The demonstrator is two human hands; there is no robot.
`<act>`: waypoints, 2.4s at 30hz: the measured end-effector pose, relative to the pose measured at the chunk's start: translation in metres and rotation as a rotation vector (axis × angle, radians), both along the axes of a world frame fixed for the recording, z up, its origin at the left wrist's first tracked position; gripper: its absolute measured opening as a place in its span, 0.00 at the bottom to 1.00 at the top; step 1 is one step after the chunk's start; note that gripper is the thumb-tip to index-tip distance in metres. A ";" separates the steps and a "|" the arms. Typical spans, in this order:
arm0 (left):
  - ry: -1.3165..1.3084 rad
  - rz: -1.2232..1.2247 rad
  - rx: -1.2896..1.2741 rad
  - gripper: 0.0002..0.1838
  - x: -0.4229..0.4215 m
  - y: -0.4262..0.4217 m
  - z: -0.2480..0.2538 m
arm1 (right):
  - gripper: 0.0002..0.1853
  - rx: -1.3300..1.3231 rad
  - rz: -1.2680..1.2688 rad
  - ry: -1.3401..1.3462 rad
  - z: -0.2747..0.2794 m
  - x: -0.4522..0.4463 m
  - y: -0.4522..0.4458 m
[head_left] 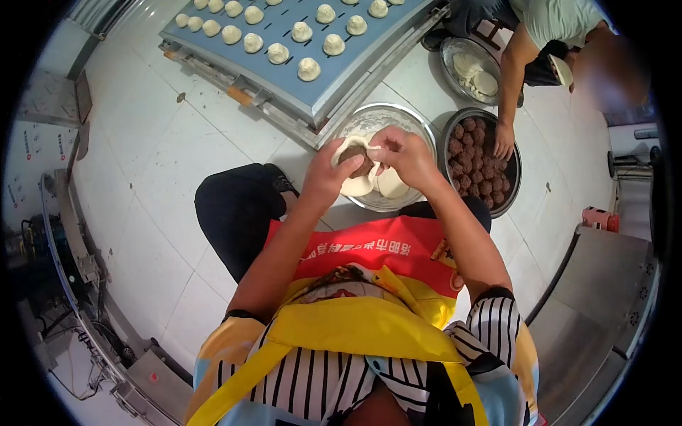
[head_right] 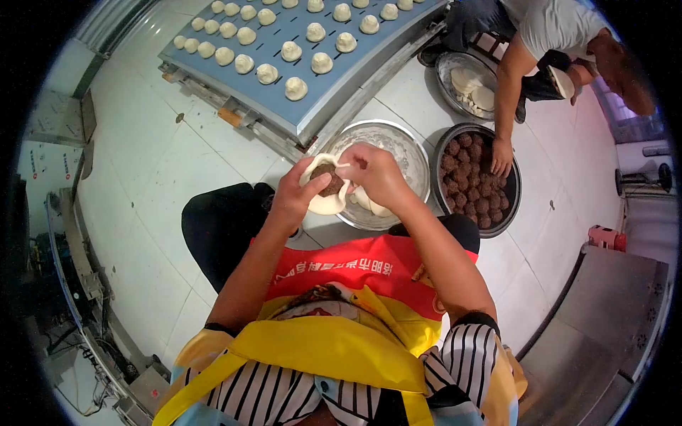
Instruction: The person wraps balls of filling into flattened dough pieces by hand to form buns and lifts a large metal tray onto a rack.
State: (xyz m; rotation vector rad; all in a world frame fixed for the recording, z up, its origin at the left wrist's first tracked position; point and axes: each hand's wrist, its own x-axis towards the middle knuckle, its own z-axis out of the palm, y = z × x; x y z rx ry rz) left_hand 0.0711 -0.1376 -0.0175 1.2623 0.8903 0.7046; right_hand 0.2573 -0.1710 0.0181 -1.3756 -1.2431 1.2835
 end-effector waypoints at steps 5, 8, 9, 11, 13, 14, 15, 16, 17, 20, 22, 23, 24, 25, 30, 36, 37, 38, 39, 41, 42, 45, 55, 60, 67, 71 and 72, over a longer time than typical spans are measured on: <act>-0.002 -0.101 -0.097 0.29 -0.005 -0.001 0.015 | 0.03 0.239 0.085 -0.128 -0.002 0.000 -0.001; 0.158 -0.224 -0.032 0.30 -0.007 0.012 0.001 | 0.02 0.178 0.142 -0.245 -0.003 0.002 -0.003; 0.122 -0.192 -0.028 0.29 -0.007 0.013 0.004 | 0.04 0.279 0.122 -0.363 -0.008 0.000 -0.002; 0.020 -0.072 -0.063 0.27 -0.002 0.012 0.005 | 0.05 0.106 -0.029 -0.194 -0.008 -0.003 -0.004; -0.109 0.103 -0.144 0.25 0.002 0.006 0.005 | 0.09 0.022 -0.114 -0.120 -0.001 -0.009 -0.001; -0.115 0.086 -0.154 0.24 0.001 0.004 0.004 | 0.08 -0.011 -0.082 -0.106 -0.005 -0.009 -0.002; -0.119 0.069 -0.170 0.23 -0.002 0.000 0.000 | 0.08 -0.050 -0.051 -0.091 -0.012 -0.010 -0.004; -0.126 0.054 -0.181 0.22 -0.003 0.000 -0.003 | 0.07 -0.084 -0.017 -0.077 -0.016 -0.010 -0.004; -0.007 0.052 -0.051 0.19 -0.005 0.000 -0.005 | 0.05 0.001 0.019 -0.113 -0.017 -0.010 -0.006; -0.026 -0.069 -0.093 0.19 -0.009 0.004 0.007 | 0.04 0.107 0.067 -0.127 -0.024 -0.007 -0.005; 0.005 -0.127 -0.096 0.20 -0.008 0.011 0.000 | 0.04 0.122 0.069 -0.080 -0.022 -0.007 -0.004; 0.037 -0.158 -0.116 0.20 -0.009 0.013 -0.001 | 0.04 0.105 0.075 -0.047 -0.023 -0.006 -0.004; 0.068 -0.189 -0.134 0.20 -0.009 0.015 -0.001 | 0.04 0.089 0.081 -0.014 -0.025 -0.007 -0.005; 0.143 -0.231 -0.073 0.21 -0.011 0.020 -0.003 | 0.04 0.121 0.052 -0.018 -0.025 -0.009 -0.007; -0.369 0.082 -0.441 0.26 -0.005 0.000 -0.023 | 0.05 -0.049 -0.088 -0.027 -0.020 -0.011 -0.002; -0.157 -0.036 -0.300 0.23 -0.013 -0.001 -0.016 | 0.04 0.003 0.017 -0.060 -0.026 -0.013 -0.003; -0.109 -0.069 -0.277 0.22 -0.014 0.002 -0.006 | 0.04 0.054 0.016 -0.063 -0.024 -0.014 -0.003; -0.062 -0.102 -0.251 0.22 -0.014 0.005 -0.002 | 0.04 0.107 0.015 -0.066 -0.023 -0.013 -0.003; -0.071 -0.130 -0.260 0.23 -0.015 0.008 -0.003 | 0.05 0.111 0.024 -0.078 -0.025 -0.013 -0.003; -0.091 -0.190 -0.279 0.24 -0.014 0.014 -0.010 | 0.05 0.119 0.039 -0.103 -0.030 -0.012 -0.004; -0.083 -0.101 -0.241 0.23 -0.012 0.014 -0.018 | 0.05 0.097 0.005 -0.131 -0.027 -0.013 -0.004; -0.064 0.067 -0.152 0.21 -0.003 0.010 -0.036 | 0.05 0.023 -0.071 -0.172 -0.021 -0.016 -0.003; 0.018 -0.082 -0.079 0.17 -0.007 0.015 -0.014 | 0.03 0.181 -0.029 -0.178 -0.029 -0.021 -0.004; 0.052 -0.103 -0.051 0.23 -0.004 0.028 -0.025 | 0.05 0.068 -0.135 -0.121 -0.026 -0.017 -0.002; -0.545 0.183 -0.621 0.21 0.016 -0.004 -0.027 | 0.09 -0.091 -0.271 -0.019 -0.040 -0.019 -0.003; -0.514 0.109 -0.640 0.19 0.007 -0.005 -0.016 | 0.08 0.004 -0.177 -0.066 -0.033 -0.018 -0.010; -0.495 0.073 -0.631 0.19 0.007 -0.004 -0.017 | 0.07 0.101 -0.162 -0.143 -0.034 -0.018 -0.011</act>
